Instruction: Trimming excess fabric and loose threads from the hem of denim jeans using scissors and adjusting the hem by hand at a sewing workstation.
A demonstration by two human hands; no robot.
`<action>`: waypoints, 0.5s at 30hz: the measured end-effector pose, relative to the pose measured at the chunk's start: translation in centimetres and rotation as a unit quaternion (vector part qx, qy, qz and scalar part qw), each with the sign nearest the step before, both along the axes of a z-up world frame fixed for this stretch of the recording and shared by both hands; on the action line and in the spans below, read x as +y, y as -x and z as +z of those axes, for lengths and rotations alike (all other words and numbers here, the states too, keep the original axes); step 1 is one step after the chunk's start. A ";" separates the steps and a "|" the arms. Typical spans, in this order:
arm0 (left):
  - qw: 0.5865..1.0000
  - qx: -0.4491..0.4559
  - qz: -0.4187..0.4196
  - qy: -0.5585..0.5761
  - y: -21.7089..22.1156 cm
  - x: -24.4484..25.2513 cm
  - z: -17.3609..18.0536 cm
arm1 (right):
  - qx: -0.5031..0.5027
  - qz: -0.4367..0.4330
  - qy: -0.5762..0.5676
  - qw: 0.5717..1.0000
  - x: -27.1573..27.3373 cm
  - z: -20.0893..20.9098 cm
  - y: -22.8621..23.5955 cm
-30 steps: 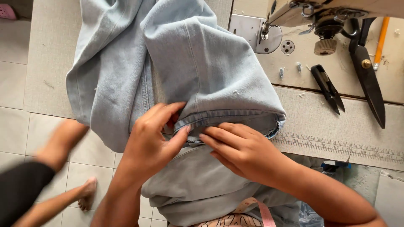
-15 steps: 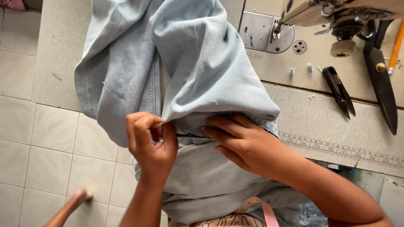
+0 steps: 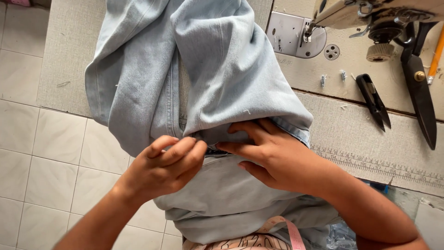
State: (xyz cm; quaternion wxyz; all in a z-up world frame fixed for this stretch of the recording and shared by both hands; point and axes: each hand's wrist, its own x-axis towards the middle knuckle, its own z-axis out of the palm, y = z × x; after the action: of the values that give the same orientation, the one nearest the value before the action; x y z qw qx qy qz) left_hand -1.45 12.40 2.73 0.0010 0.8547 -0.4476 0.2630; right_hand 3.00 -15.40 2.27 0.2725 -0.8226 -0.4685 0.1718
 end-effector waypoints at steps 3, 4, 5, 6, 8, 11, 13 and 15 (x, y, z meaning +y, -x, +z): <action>0.996 0.036 -0.085 0.008 -0.7 -0.2 0.4 | 0.018 0.007 -0.003 1.000 -0.1 0.3 0.0; 0.988 0.079 -0.128 0.023 -0.8 -0.3 0.4 | 0.026 0.010 -0.008 1.000 -0.1 0.4 0.0; 0.988 0.080 -0.127 0.024 -0.9 -0.3 0.4 | 0.026 0.011 -0.008 1.000 -0.2 0.2 0.0; 0.987 0.091 -0.133 0.020 -1.0 -0.3 0.4 | 0.022 0.013 0.003 1.000 -0.3 0.0 0.1; 0.985 0.102 -0.141 0.016 -1.2 -0.4 0.5 | 0.018 0.013 0.014 1.000 -0.5 -0.1 0.1; 0.987 0.108 -0.120 0.005 -1.3 -0.5 0.7 | 0.029 0.021 0.029 0.999 -0.7 -0.2 0.2; 0.988 0.128 -0.085 0.014 -1.4 -0.6 0.8 | 0.032 0.022 0.020 0.999 -0.9 -0.3 0.3; 0.988 0.139 -0.066 0.027 -1.2 -1.0 0.0 | 0.050 0.006 -0.017 0.999 -1.5 0.7 0.3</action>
State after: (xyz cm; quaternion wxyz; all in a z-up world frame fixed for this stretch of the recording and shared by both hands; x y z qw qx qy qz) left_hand -0.27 11.45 2.76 0.1037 0.8514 -0.4910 0.1528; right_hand 2.66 -16.92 2.93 0.3083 -0.8056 -0.4621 0.2060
